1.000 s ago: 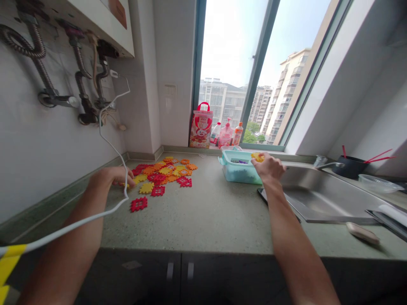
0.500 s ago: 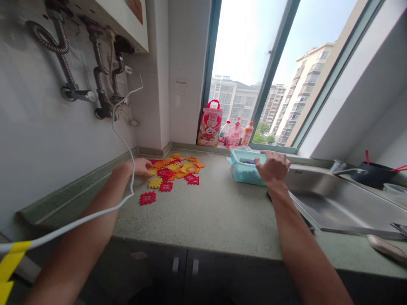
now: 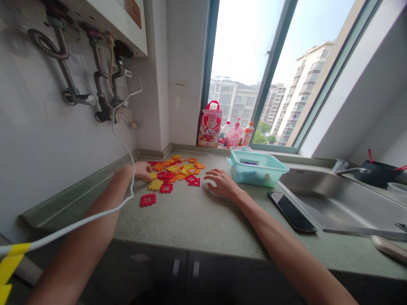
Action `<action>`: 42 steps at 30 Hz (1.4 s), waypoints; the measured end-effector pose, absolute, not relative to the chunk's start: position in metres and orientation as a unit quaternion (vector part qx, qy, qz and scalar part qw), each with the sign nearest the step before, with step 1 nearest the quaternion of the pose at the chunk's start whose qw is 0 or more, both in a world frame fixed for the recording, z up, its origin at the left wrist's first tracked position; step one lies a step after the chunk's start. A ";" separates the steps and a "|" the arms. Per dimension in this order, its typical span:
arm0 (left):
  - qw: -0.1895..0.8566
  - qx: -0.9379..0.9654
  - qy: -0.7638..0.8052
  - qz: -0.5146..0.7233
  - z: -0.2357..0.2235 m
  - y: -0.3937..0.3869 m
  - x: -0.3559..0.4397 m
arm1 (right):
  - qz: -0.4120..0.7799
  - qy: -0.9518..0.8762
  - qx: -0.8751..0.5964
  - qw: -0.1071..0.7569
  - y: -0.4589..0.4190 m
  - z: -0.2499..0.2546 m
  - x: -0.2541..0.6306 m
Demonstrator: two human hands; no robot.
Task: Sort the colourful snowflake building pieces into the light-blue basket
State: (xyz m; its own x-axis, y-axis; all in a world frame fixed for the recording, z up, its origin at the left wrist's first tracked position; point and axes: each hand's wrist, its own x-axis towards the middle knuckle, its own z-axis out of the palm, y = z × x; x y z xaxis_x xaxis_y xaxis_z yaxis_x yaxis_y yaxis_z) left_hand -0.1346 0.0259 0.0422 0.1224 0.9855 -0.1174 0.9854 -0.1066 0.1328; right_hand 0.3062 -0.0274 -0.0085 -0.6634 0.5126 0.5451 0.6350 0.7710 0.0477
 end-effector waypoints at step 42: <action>0.371 0.844 0.329 0.205 0.008 -0.030 0.039 | -0.181 -0.940 -0.167 0.237 -0.065 0.009 0.260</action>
State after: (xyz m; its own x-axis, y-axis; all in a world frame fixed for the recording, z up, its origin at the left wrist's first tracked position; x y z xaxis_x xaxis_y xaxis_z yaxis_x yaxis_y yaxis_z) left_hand 0.0388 -0.0302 0.0084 0.7001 0.7067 0.1021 0.4023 -0.5085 0.7613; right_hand 0.2600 -0.0653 0.0091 -0.8318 0.2271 0.5065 0.3990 0.8789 0.2613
